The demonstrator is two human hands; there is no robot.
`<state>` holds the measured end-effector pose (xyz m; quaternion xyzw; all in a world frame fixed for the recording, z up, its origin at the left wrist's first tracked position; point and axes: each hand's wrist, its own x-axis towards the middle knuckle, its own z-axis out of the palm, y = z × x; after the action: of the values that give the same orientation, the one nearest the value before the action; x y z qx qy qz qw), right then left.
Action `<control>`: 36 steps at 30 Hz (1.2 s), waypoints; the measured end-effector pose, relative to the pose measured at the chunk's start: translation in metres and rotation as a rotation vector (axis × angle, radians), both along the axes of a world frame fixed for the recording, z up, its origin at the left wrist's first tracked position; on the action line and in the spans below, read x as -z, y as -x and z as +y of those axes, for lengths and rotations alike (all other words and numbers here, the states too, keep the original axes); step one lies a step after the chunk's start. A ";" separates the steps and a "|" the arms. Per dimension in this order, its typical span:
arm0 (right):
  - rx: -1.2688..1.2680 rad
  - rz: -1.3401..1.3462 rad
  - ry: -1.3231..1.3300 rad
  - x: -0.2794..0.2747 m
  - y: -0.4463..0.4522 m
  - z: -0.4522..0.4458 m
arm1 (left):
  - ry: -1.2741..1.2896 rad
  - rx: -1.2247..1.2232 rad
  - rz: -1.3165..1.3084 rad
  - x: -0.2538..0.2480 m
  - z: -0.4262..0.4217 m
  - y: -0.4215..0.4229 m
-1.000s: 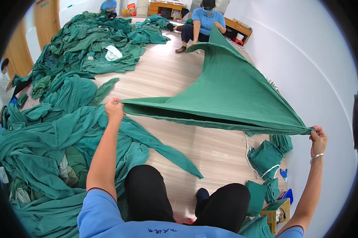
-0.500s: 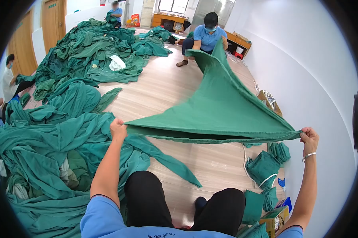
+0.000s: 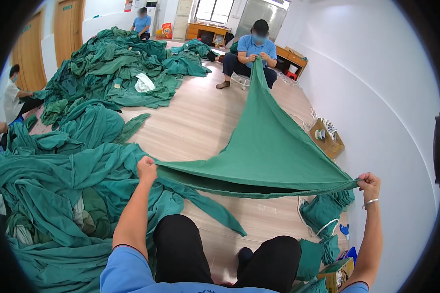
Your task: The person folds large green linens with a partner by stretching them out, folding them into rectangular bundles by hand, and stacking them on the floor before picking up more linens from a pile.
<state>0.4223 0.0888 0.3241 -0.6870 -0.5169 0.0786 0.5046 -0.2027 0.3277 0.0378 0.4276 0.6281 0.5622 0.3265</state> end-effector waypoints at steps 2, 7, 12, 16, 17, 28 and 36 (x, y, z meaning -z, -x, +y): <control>-0.005 -0.001 -0.002 0.002 0.004 0.000 | 0.008 -0.006 0.056 -0.002 -0.002 0.002; 0.000 -0.004 0.015 0.002 0.011 0.002 | 0.014 -0.018 0.028 -0.009 -0.006 0.007; 0.002 -0.111 0.064 0.003 0.012 0.006 | 0.085 -0.009 0.113 -0.022 -0.014 0.008; -0.010 -0.225 0.134 0.006 0.015 0.013 | -0.154 -0.056 0.627 -0.030 0.013 0.012; -0.014 -0.203 0.149 0.008 0.011 0.015 | -0.206 -0.080 0.673 -0.042 0.019 0.014; -0.002 -0.384 0.186 0.064 0.000 0.034 | -0.473 -0.151 0.665 -0.095 -0.027 0.039; 0.051 -0.654 0.504 0.143 0.010 0.015 | -0.410 -0.010 0.839 -0.027 -0.045 0.033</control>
<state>0.4122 0.1036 0.1806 -0.7904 -0.5975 -0.0322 0.1315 -0.2357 0.2823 0.0651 0.6706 0.5838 0.4549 -0.0499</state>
